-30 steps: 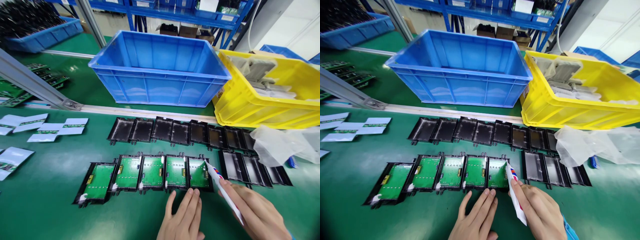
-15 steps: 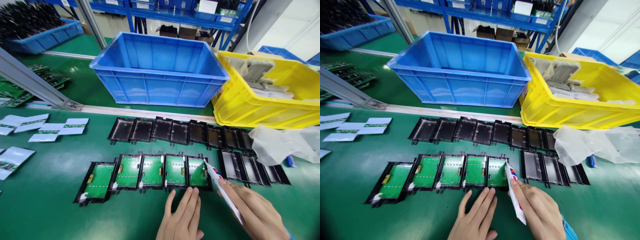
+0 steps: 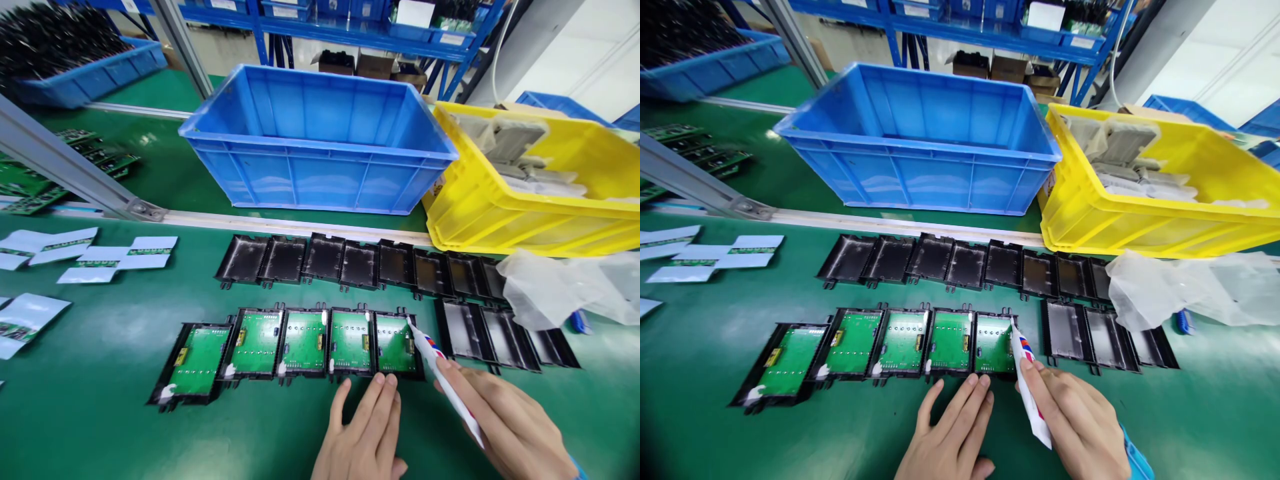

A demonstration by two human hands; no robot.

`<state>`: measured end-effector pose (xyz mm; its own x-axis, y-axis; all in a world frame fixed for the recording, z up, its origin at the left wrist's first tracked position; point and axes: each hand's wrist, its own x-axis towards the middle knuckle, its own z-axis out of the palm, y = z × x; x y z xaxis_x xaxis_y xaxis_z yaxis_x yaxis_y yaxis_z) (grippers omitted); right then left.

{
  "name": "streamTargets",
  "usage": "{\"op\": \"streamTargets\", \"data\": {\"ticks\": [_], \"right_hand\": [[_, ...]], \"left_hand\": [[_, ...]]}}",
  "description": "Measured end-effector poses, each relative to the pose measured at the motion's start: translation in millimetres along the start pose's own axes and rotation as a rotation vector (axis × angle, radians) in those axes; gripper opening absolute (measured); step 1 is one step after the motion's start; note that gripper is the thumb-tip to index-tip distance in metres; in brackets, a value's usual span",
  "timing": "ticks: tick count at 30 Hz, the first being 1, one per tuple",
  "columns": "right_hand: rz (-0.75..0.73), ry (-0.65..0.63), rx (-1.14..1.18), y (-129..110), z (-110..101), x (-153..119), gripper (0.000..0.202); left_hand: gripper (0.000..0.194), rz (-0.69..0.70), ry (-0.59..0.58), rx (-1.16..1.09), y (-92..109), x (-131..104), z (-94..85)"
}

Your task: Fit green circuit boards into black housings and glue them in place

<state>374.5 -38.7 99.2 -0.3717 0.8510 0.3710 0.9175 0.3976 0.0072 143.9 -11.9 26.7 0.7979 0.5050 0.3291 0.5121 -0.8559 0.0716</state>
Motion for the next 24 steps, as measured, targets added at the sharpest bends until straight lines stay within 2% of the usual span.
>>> {"op": "streamTargets", "data": {"ticks": [6, 13, 24], "right_hand": [[0.01, -0.009, -0.025, -1.8, -2.2, -0.3, 0.061], [-0.01, -0.016, -0.035, -0.6, -2.1, -1.1, 0.063], [-0.075, -0.043, 0.009, 1.5, 3.6, -3.9, 0.059]], "left_hand": [[0.049, 0.007, -0.008, 0.008, 0.0, -0.6, -0.7], [0.043, -0.005, -0.001, -0.002, -1.2, 0.7, -1.5], [0.043, -0.002, -0.002, -0.014, -0.8, -0.6, 0.2]]}}
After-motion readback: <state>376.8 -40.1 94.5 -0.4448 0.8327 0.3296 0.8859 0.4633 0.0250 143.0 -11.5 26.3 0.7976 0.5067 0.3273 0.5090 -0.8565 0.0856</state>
